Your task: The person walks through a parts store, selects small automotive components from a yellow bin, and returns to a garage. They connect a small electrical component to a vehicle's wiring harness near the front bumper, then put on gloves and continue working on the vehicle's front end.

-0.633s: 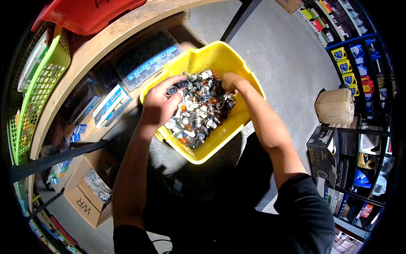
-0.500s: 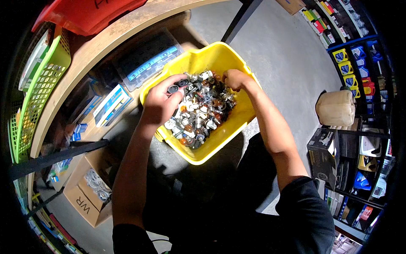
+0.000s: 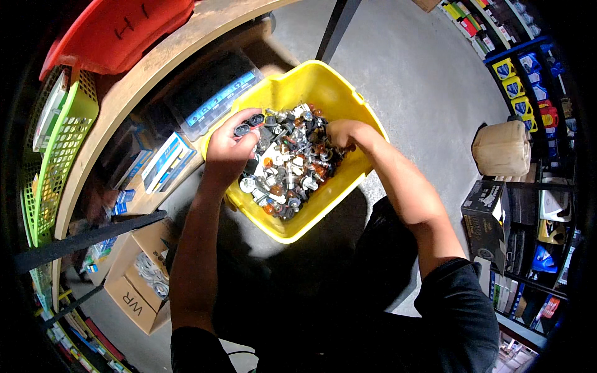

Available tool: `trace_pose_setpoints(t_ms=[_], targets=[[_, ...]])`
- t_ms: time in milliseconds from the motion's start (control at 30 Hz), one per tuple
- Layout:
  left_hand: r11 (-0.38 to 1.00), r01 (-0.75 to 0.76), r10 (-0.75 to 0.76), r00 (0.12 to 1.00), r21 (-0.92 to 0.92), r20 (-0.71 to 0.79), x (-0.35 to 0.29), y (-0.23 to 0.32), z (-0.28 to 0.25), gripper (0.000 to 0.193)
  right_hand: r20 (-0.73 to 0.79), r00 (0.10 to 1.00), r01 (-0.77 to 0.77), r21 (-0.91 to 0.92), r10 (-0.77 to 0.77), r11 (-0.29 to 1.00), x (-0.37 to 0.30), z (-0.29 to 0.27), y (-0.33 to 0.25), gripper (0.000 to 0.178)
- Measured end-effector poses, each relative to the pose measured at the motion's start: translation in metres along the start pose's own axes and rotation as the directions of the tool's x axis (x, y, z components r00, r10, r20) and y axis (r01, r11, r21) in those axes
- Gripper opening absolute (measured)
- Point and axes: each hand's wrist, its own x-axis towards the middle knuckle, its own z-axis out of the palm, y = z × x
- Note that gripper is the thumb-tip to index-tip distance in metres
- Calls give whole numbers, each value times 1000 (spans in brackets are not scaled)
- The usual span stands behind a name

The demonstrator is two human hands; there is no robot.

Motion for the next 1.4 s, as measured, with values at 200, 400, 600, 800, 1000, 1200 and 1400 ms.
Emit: trace_pose_setpoints(t_ms=[200,400,600,800,1000,1200,1400], targets=[[1000,-5,4,1000,-16,-11,2,1,-2,37,-4,990,-144,-67,144,987,-4,3,-5,14],[989,-126,134,985,80,-105,8,-5,-8,31,-447,894,51,30,-32,998,25,2,11,38],[985,-119,144,965,122,-218,6,-15,-19,29,-342,938,106,448,60,888,32,-6,-16,71],[996,-86,90,972,30,-215,6,-15,-28,30,-154,988,34,390,29,920,40,-9,-12,69],[994,-102,95,974,-24,-204,11,-13,-24,30,-96,992,103,181,-87,978,48,3,-16,54],[917,-211,323,891,338,-320,19,-31,-29,30,-74,997,13,-216,-30,976,15,26,-89,33],[784,-294,551,737,547,-393,37,-34,-22,31,-93,975,186,-158,-202,970,-33,41,-120,61]])
